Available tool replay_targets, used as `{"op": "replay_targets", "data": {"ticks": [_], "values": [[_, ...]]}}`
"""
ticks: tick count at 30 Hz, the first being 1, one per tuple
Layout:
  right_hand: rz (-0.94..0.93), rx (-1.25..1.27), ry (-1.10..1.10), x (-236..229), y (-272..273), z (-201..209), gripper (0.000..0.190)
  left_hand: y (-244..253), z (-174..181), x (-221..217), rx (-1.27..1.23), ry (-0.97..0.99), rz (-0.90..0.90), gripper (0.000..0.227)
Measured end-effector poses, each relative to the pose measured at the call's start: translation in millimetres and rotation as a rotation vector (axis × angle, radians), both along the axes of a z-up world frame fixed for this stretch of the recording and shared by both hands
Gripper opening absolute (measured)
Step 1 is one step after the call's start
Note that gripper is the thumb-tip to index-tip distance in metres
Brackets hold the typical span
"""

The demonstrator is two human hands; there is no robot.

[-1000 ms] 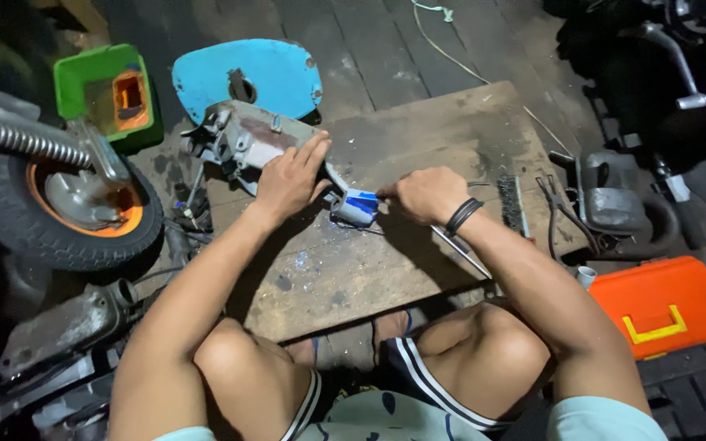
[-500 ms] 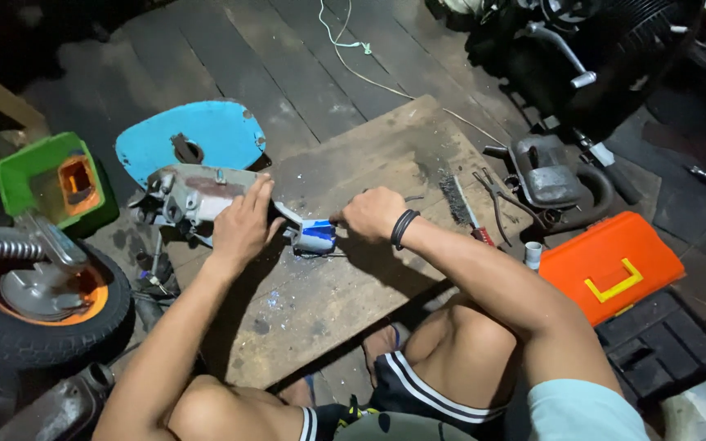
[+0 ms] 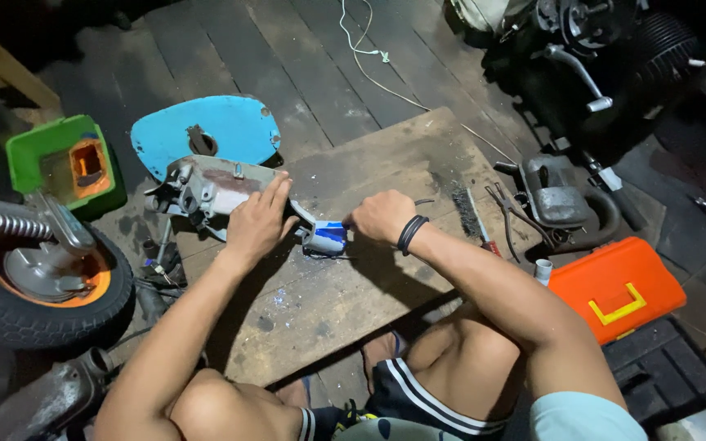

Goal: The person sits on the floor and uses a screwdriver to adjust a small mechanical component on a workbench. They hold the part steady with one hand while turning the screwdriver with the other, focusing on a specific section of the assembly.

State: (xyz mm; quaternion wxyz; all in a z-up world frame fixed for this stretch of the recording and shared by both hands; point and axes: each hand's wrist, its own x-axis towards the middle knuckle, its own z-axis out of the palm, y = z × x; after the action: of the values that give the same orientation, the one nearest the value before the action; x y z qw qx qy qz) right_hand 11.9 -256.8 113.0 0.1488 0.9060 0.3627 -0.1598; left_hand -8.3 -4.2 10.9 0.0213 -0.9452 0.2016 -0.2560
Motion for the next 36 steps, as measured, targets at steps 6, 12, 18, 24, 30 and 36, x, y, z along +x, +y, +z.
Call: {"op": "replay_targets", "data": {"ticks": [6, 12, 18, 24, 30, 36], "values": [[-0.003, -0.031, 0.015, 13, -4, -35, 0.035, 2, -7, 3, 0.007, -0.047, -0.003, 0.083], [-0.041, -0.04, 0.098, 10, -2, -5, 0.034, 1, -9, 4, 0.01, -0.034, 0.003, 0.083], [-0.076, -0.056, 0.174, 6, 10, 27, 0.031, 0, -10, 3, 0.004, -0.032, -0.005, 0.085], [-0.104, -0.078, 0.229, -2, 14, 49, 0.033, 1, -9, 4, -0.015, -0.007, -0.01, 0.084], [-0.05, -0.049, 0.082, 13, -3, -16, 0.033, 0, -10, 4, -0.024, -0.028, -0.016, 0.084], [0.065, -0.035, 0.007, 10, -7, -25, 0.034, -2, -7, 3, -0.067, 0.012, -0.01, 0.086]]}}
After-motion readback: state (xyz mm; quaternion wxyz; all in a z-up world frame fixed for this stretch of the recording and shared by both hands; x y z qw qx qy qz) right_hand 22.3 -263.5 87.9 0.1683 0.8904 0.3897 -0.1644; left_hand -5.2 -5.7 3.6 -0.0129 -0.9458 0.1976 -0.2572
